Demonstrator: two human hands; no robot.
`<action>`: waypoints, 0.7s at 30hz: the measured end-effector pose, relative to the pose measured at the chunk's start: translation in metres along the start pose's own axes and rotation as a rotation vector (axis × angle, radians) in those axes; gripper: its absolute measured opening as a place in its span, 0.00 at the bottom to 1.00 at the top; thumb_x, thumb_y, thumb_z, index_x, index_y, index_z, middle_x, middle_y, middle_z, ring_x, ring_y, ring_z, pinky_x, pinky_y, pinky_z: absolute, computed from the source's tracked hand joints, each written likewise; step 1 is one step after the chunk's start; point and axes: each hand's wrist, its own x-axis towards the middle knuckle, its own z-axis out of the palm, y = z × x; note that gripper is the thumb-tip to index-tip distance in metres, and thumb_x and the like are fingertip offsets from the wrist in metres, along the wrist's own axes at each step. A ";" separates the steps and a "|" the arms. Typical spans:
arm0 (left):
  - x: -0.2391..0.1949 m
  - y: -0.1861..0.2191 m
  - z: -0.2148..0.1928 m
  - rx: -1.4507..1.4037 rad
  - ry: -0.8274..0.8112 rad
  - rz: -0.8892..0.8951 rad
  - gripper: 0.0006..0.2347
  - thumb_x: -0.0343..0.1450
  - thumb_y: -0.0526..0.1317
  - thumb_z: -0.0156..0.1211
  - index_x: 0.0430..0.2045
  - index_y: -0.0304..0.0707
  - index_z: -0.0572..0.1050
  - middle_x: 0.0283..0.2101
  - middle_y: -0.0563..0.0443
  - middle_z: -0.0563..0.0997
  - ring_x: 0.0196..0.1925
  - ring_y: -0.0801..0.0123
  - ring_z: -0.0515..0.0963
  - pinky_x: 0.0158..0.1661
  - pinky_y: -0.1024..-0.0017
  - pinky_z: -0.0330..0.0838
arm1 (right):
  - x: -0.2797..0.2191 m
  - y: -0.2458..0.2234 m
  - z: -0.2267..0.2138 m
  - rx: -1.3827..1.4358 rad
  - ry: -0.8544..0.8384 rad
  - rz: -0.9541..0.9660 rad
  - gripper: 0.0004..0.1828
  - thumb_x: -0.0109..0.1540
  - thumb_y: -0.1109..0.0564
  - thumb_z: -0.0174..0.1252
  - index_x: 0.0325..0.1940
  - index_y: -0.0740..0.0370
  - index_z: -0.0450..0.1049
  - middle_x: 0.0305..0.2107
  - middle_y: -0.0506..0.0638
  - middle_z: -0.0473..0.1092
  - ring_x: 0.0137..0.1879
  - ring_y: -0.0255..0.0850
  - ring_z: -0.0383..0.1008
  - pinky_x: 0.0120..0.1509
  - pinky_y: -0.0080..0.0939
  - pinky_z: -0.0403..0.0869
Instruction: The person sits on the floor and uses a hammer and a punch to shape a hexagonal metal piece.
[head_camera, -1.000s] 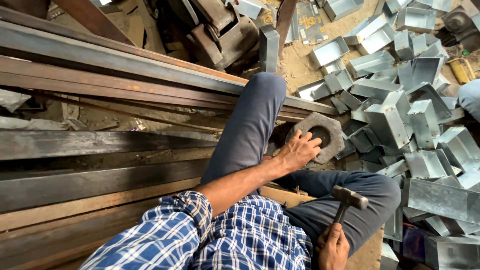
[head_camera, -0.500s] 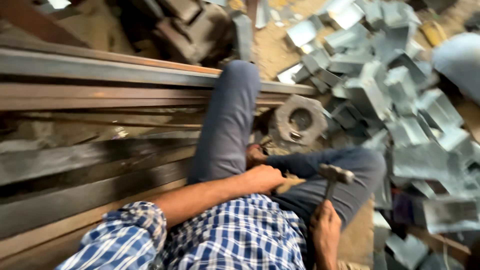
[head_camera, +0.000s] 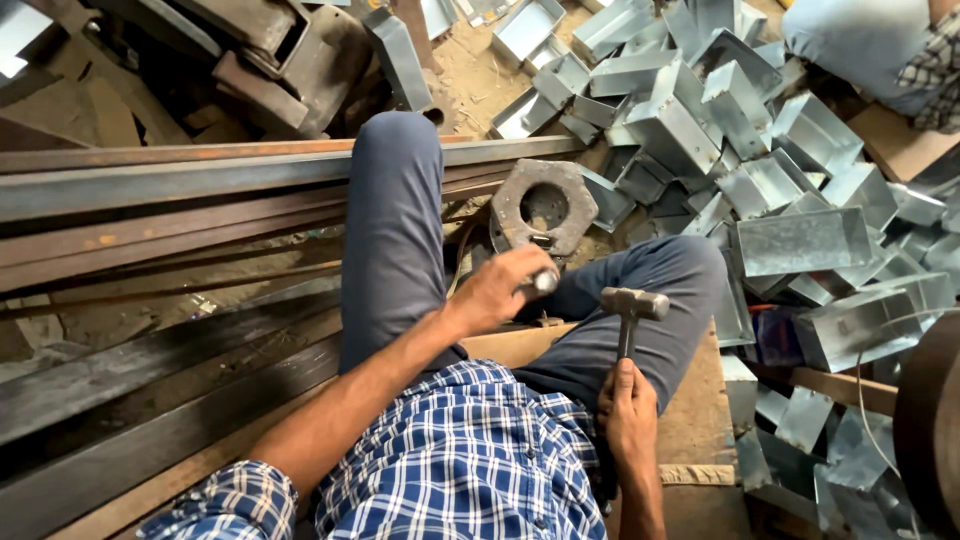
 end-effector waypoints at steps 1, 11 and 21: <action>0.005 0.005 -0.005 -0.046 0.077 0.051 0.14 0.66 0.27 0.64 0.45 0.35 0.74 0.47 0.42 0.79 0.53 0.48 0.80 0.52 0.60 0.74 | 0.000 0.000 0.000 0.005 0.006 0.002 0.26 0.71 0.38 0.42 0.27 0.58 0.61 0.15 0.41 0.54 0.17 0.29 0.51 0.18 0.32 0.51; 0.007 0.007 -0.014 0.278 0.029 0.233 0.22 0.60 0.21 0.57 0.48 0.32 0.74 0.57 0.42 0.76 0.62 0.50 0.74 0.61 0.62 0.71 | -0.002 -0.002 0.000 0.019 0.000 -0.002 0.25 0.71 0.39 0.42 0.28 0.57 0.63 0.16 0.40 0.55 0.18 0.28 0.51 0.19 0.31 0.52; 0.002 -0.011 0.005 0.390 -0.045 0.349 0.15 0.68 0.30 0.52 0.50 0.34 0.74 0.58 0.41 0.74 0.64 0.51 0.74 0.62 0.62 0.70 | -0.003 -0.008 0.002 0.023 -0.019 0.021 0.25 0.71 0.39 0.42 0.28 0.57 0.62 0.16 0.40 0.54 0.18 0.28 0.51 0.19 0.31 0.52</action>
